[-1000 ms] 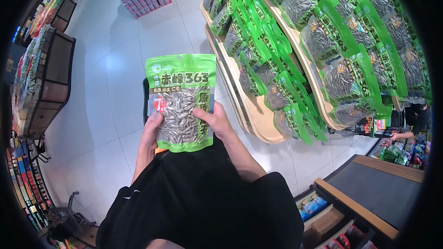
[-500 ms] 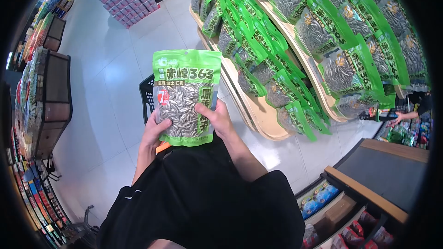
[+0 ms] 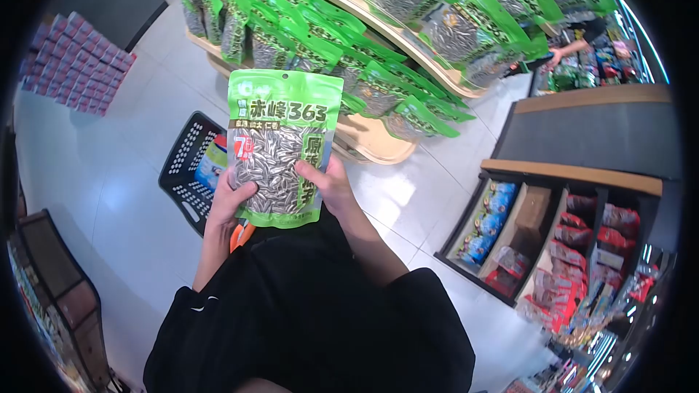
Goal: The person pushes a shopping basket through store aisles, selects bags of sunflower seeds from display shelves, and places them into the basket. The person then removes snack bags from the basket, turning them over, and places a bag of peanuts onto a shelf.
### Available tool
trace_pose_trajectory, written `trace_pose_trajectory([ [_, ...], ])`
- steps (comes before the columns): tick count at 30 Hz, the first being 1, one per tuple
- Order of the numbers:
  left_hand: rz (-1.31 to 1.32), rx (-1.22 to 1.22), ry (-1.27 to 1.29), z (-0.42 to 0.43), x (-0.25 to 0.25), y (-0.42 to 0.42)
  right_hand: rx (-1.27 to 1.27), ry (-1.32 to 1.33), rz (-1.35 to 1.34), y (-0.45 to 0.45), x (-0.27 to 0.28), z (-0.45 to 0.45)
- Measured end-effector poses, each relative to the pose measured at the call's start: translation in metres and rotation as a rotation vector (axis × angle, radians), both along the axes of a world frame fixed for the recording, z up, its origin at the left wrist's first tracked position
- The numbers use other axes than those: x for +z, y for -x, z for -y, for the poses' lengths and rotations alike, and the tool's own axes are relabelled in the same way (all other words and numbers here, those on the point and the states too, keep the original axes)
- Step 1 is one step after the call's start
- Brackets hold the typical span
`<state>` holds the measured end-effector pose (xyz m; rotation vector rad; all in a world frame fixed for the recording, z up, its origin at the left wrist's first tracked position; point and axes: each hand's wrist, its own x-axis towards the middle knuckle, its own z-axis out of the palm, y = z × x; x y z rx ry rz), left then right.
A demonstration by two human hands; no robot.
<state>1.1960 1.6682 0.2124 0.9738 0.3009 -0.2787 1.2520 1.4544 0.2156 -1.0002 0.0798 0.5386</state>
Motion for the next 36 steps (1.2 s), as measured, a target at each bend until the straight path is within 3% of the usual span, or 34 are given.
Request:
trace_pose_trajectory([
  [12, 0.098, -0.288, 0.056, 0.01, -0.017, -0.018, -0.351, 0.198, -0.16, 0.058, 0.008, 0.012],
  [21, 0.048, -0.403, 0.125, 0.013, -0.02, -0.029, -0.396, 0.279, -0.18, 0.068, 0.018, 0.01],
  [26, 0.148, -0.49, 0.073, 0.017, -0.022, -0.032, -0.382, 0.244, -0.18, 0.067, 0.011, 0.018],
  [36, 0.196, -0.365, -0.032, 0.048, -0.02, -0.048, -0.293, 0.026, 0.012, 0.045, 0.003, 0.047],
])
